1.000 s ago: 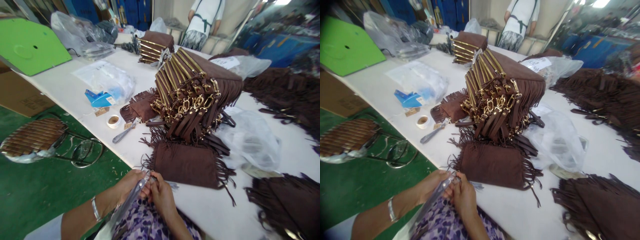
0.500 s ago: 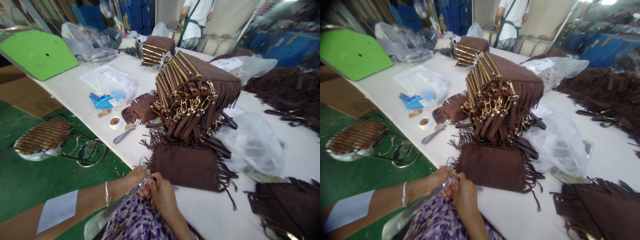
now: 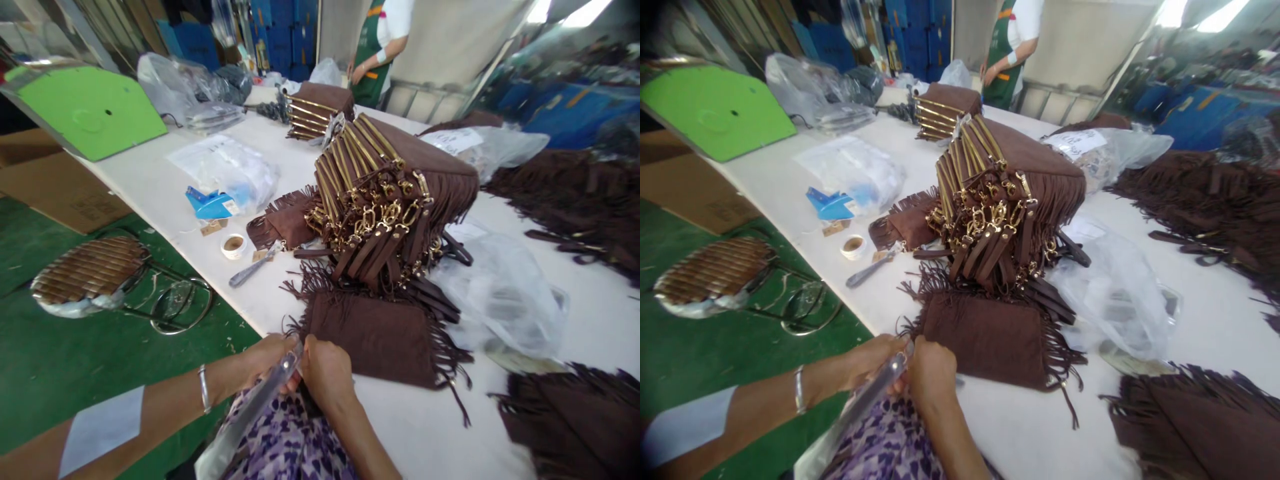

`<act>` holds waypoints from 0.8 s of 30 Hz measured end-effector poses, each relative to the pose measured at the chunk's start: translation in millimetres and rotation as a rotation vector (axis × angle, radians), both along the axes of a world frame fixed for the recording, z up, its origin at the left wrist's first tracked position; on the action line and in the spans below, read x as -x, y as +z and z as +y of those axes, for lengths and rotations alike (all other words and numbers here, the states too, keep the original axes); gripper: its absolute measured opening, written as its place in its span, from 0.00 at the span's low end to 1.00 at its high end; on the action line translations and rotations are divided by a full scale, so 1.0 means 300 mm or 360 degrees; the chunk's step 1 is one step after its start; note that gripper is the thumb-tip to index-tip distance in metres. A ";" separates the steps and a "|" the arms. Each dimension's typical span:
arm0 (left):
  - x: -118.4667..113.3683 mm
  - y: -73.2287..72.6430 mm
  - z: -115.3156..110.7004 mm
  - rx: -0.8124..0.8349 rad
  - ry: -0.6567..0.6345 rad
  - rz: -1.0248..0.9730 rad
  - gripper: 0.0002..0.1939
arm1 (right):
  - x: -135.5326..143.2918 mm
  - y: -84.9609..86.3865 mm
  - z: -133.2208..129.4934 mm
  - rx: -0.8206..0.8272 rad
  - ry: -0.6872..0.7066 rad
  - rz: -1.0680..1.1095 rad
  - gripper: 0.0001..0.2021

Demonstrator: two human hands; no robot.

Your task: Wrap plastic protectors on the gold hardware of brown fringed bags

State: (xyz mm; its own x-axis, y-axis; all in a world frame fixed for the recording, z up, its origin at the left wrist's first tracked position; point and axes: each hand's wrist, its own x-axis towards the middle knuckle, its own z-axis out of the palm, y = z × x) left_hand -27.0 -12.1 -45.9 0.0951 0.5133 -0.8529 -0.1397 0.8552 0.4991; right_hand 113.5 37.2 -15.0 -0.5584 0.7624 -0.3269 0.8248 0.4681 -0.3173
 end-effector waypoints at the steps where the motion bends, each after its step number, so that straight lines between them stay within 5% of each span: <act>1: 0.009 0.003 -0.011 -0.0010 0.0010 -0.0029 0.39 | -0.002 0.001 0.001 -0.0027 -0.0006 -0.0013 0.10; 10: 0.036 0.052 -0.148 0.0097 0.0175 -0.0223 0.38 | 0.033 -0.001 -0.009 -0.0109 0.0000 -0.0117 0.09; 17: 0.004 0.001 -0.137 0.0089 0.0368 -0.0381 0.26 | 0.040 -0.025 -0.003 -0.0109 -0.0053 -0.0159 0.09; 24: 0.010 -0.008 -0.151 -0.0119 0.0284 -0.0205 0.24 | 0.005 -0.041 -0.018 -0.0083 0.0038 -0.0083 0.09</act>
State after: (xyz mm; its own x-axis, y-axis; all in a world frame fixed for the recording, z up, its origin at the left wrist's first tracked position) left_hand -30.1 -57.6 -48.5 0.1028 0.5930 -0.7986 -0.3523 0.7725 0.5283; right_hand 112.1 31.8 -27.3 -0.5598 0.7659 -0.3162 0.8280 0.5025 -0.2487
